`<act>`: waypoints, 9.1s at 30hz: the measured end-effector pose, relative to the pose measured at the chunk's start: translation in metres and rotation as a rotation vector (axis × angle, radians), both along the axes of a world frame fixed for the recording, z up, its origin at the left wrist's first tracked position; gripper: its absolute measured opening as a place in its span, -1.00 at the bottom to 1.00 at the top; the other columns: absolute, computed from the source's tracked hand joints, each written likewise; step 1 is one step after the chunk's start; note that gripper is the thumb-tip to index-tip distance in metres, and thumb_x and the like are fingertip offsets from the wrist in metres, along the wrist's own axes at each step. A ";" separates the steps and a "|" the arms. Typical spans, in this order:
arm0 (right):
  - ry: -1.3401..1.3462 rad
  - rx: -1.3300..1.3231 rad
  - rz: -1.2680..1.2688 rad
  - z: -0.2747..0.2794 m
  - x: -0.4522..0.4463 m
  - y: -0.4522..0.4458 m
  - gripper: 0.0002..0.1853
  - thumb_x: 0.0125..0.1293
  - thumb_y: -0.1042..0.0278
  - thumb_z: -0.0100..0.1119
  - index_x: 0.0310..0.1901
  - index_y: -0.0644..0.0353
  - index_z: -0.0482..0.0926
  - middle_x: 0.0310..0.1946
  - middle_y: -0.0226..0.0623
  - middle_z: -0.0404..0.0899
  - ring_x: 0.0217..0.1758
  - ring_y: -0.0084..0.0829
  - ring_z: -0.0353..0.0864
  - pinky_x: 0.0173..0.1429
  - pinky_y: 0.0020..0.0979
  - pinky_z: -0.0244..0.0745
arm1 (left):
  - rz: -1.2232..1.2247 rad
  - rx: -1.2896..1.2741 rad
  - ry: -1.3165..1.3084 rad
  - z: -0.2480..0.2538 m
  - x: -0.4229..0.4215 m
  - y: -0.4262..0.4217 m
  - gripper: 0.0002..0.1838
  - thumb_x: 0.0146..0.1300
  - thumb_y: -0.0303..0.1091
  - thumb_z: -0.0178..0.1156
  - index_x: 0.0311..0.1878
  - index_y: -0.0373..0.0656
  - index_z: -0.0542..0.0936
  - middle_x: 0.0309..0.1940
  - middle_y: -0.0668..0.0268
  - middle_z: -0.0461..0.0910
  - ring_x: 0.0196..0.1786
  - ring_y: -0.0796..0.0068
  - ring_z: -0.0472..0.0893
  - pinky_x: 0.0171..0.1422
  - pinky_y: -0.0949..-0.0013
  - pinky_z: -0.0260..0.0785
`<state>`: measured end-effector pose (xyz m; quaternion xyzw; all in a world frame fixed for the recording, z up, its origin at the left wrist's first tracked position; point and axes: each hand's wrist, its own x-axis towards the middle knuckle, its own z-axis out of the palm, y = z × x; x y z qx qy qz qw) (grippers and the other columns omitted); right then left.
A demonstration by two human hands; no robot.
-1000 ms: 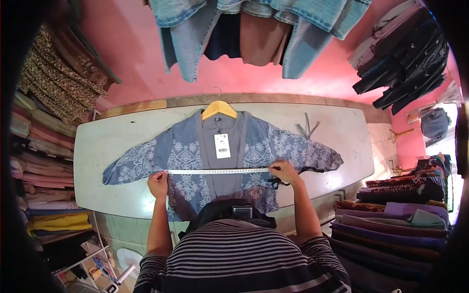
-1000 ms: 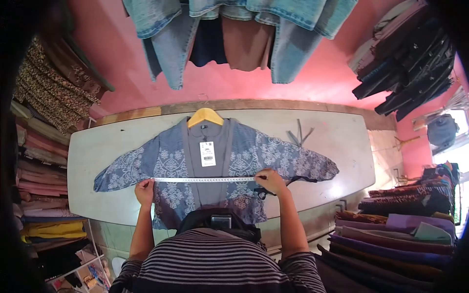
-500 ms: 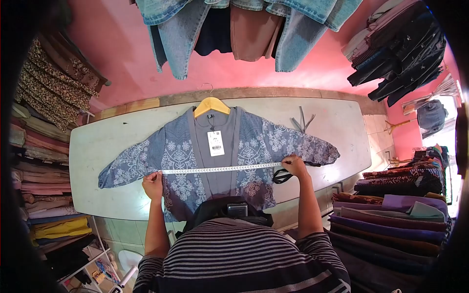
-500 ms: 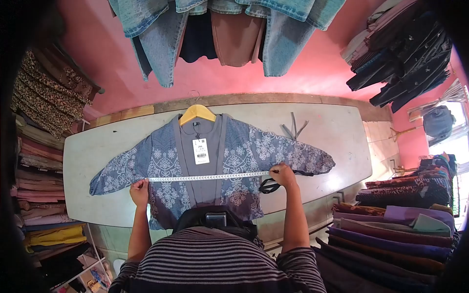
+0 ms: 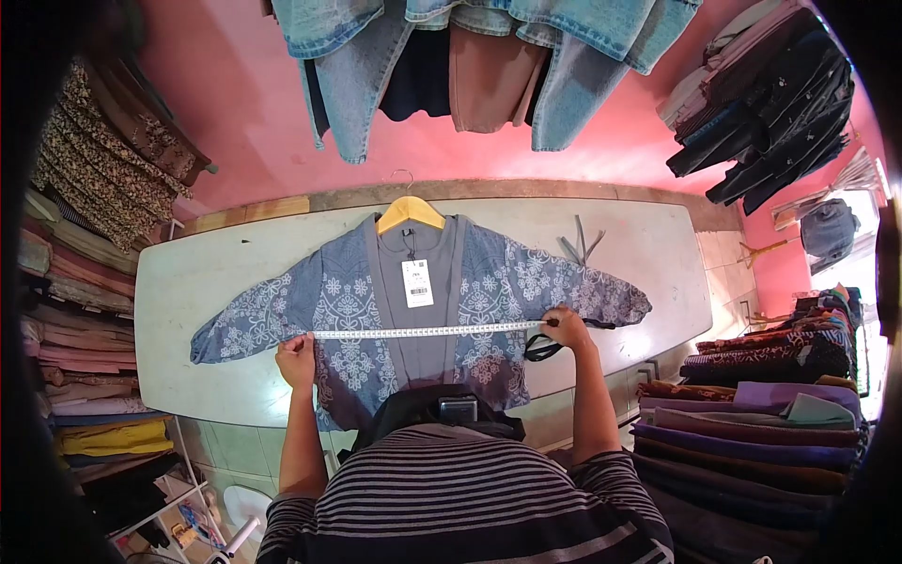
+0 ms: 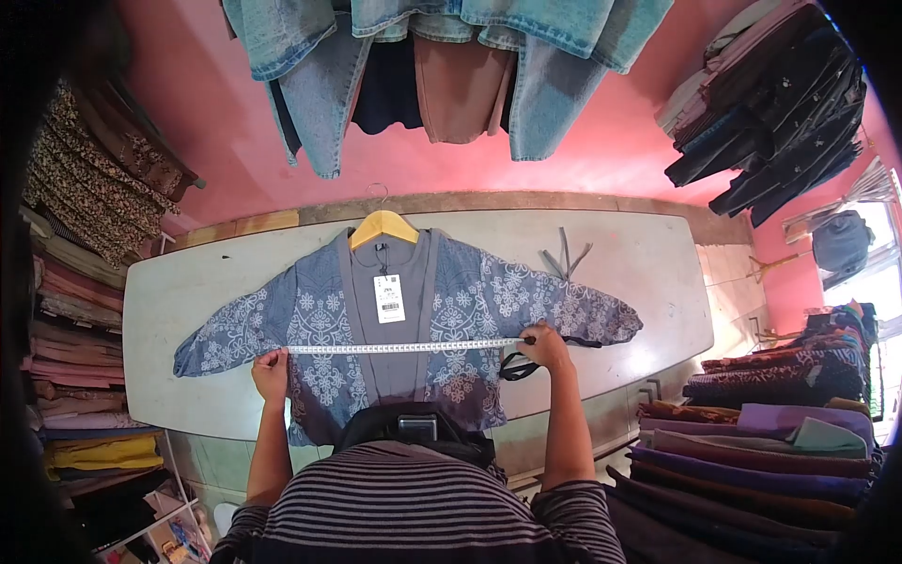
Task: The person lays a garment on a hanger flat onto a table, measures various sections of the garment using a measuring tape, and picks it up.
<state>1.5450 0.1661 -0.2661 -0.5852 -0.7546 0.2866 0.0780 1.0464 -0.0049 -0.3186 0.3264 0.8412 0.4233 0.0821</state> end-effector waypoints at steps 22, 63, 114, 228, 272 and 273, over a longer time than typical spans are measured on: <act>0.453 0.296 -0.880 0.030 0.200 -0.125 -0.68 -0.03 0.43 0.28 -0.19 0.28 0.48 -0.46 -0.38 0.46 -0.49 -0.58 0.43 -0.43 -0.55 0.38 | -0.379 -0.108 0.468 0.061 0.055 -0.008 -0.29 -0.03 -0.11 0.19 0.17 -0.23 0.21 0.16 -0.01 0.19 0.24 -0.02 0.14 0.30 -0.02 -0.10; 0.583 -0.256 -0.194 0.042 0.007 0.036 -0.61 0.28 0.05 -0.09 -0.29 0.28 0.48 -0.51 -0.25 0.51 -0.41 -0.49 0.49 -0.26 -0.47 0.38 | -0.404 0.094 0.249 0.053 0.164 0.109 -0.73 0.04 -0.35 0.17 -0.14 -0.11 0.50 -0.23 0.16 0.51 -0.14 0.15 0.47 0.00 0.18 0.26; 0.233 0.057 -0.136 -0.004 -0.092 0.143 -0.92 -0.10 0.30 0.21 -0.53 0.06 0.61 -0.43 -0.28 0.52 -0.34 -0.24 0.55 -0.26 -0.28 0.47 | -0.214 -0.236 0.038 0.015 0.179 0.267 -0.82 -0.14 -0.08 0.33 -0.44 0.13 0.68 -0.27 0.46 0.48 -0.05 0.32 0.38 -0.06 -0.02 0.16; 1.316 -0.184 -0.786 0.044 0.135 -0.027 -0.61 0.17 0.00 -0.02 -0.15 0.15 0.44 -0.40 -0.37 0.48 -0.47 -0.57 0.42 -0.51 -0.60 0.28 | -1.100 -0.350 0.600 0.033 0.282 0.225 -0.27 0.07 0.15 0.05 0.30 0.15 0.12 0.34 0.37 -0.04 0.40 0.23 -0.11 0.26 -0.38 -0.38; 0.269 0.023 0.020 0.031 0.087 0.068 -0.81 -0.01 0.31 0.26 -0.38 0.22 0.57 -0.47 -0.22 0.52 -0.44 -0.35 0.55 -0.29 -0.40 0.45 | -0.820 -0.179 -0.355 0.039 0.300 0.217 -0.65 -0.11 -0.41 0.32 -0.32 -0.20 0.33 -0.54 0.24 0.60 -0.49 0.45 0.57 -0.37 0.41 0.38; 0.285 0.036 -0.050 0.031 0.104 0.073 -0.81 -0.01 0.31 0.26 -0.39 0.22 0.58 -0.46 -0.21 0.52 -0.43 -0.33 0.55 -0.29 -0.41 0.45 | -0.734 -0.161 -0.246 0.035 0.287 0.223 -0.62 -0.12 -0.40 0.33 -0.31 -0.21 0.32 -0.54 0.23 0.60 -0.48 0.43 0.57 -0.38 0.39 0.37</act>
